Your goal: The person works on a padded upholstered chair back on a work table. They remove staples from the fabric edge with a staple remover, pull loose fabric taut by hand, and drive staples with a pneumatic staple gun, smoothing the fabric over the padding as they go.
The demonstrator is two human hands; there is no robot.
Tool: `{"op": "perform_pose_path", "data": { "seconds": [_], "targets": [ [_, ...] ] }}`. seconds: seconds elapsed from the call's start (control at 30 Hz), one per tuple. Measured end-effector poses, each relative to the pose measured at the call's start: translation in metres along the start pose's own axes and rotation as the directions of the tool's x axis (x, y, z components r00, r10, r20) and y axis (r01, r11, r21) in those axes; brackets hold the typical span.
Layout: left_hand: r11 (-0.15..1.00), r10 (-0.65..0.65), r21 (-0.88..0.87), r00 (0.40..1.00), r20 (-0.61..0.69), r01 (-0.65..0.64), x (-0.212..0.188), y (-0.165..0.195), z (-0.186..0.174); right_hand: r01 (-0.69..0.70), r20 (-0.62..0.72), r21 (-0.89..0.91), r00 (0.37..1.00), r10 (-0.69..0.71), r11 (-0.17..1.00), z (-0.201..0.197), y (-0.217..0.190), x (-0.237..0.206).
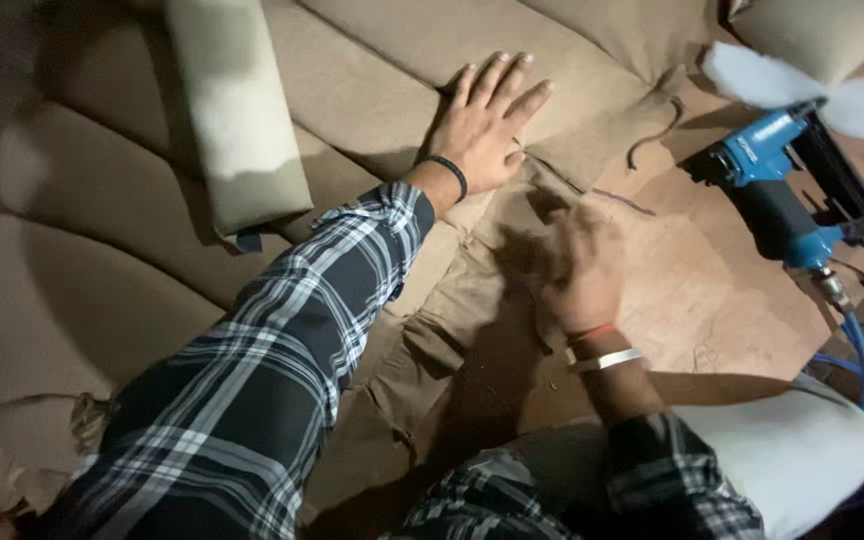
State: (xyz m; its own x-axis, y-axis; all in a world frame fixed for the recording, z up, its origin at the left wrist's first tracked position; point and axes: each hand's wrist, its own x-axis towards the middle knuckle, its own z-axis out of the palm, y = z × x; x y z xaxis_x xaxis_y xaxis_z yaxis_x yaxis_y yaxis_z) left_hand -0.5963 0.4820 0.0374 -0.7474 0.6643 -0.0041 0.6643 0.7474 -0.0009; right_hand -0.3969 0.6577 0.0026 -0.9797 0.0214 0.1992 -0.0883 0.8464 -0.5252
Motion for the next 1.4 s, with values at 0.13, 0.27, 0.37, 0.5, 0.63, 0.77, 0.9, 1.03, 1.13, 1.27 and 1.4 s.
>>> {"op": "perform_pose_path", "data": {
  "seconds": [0.13,0.27,0.37,0.5,0.63,0.77,0.9,1.03,1.13,1.27,1.4],
  "targets": [
    [1.0,0.024,-0.002,0.997,-0.075,-0.025,0.0,0.0,0.006,0.38,0.466,0.013,0.816,-0.342,0.925,0.038,-0.056,-0.008],
    [1.0,0.007,0.021,1.0,-0.026,-0.006,0.003,-0.002,0.005,0.358,0.283,-0.034,0.899,-0.335,0.933,0.061,-0.073,-0.01],
    [1.0,0.004,0.023,0.999,-0.043,-0.003,0.005,-0.001,0.001,0.316,0.311,-0.086,0.91,-0.276,0.945,0.066,-0.071,-0.009],
    [0.999,-0.002,-0.045,1.0,-0.003,0.002,0.005,0.001,-0.003,0.275,0.317,-0.15,0.923,-0.217,0.95,0.064,-0.068,-0.011],
    [1.0,0.004,-0.025,1.0,-0.027,-0.005,0.005,0.002,-0.006,0.247,0.357,-0.153,0.917,-0.179,0.957,0.064,-0.069,-0.015],
    [0.999,0.004,-0.036,1.0,-0.018,-0.004,0.005,0.003,-0.008,0.148,0.306,-0.137,0.947,-0.1,0.98,0.057,-0.062,-0.01],
    [0.999,-0.003,-0.04,1.0,-0.004,0.003,0.003,0.005,-0.011,-0.004,0.27,-0.204,0.961,0.06,0.979,0.036,-0.04,0.001],
    [0.999,-0.001,-0.037,1.0,-0.009,0.0,0.003,0.007,-0.016,-0.03,0.112,-0.07,0.993,0.038,0.997,0.01,-0.021,0.001],
    [1.0,0.001,-0.01,1.0,0.015,-0.001,0.007,0.012,-0.022,-0.139,-0.063,0.12,0.987,0.147,0.983,-0.003,-0.013,0.006],
    [0.986,0.123,0.101,0.988,0.088,-0.132,0.012,0.025,-0.026,-0.475,-0.106,0.141,0.865,0.49,0.869,-0.007,0.002,0.034],
    [0.984,0.179,0.002,0.984,0.011,-0.179,0.01,0.028,-0.023,-0.479,-0.052,0.048,0.875,0.481,0.877,0.001,0.027,0.066]
  ]
}}
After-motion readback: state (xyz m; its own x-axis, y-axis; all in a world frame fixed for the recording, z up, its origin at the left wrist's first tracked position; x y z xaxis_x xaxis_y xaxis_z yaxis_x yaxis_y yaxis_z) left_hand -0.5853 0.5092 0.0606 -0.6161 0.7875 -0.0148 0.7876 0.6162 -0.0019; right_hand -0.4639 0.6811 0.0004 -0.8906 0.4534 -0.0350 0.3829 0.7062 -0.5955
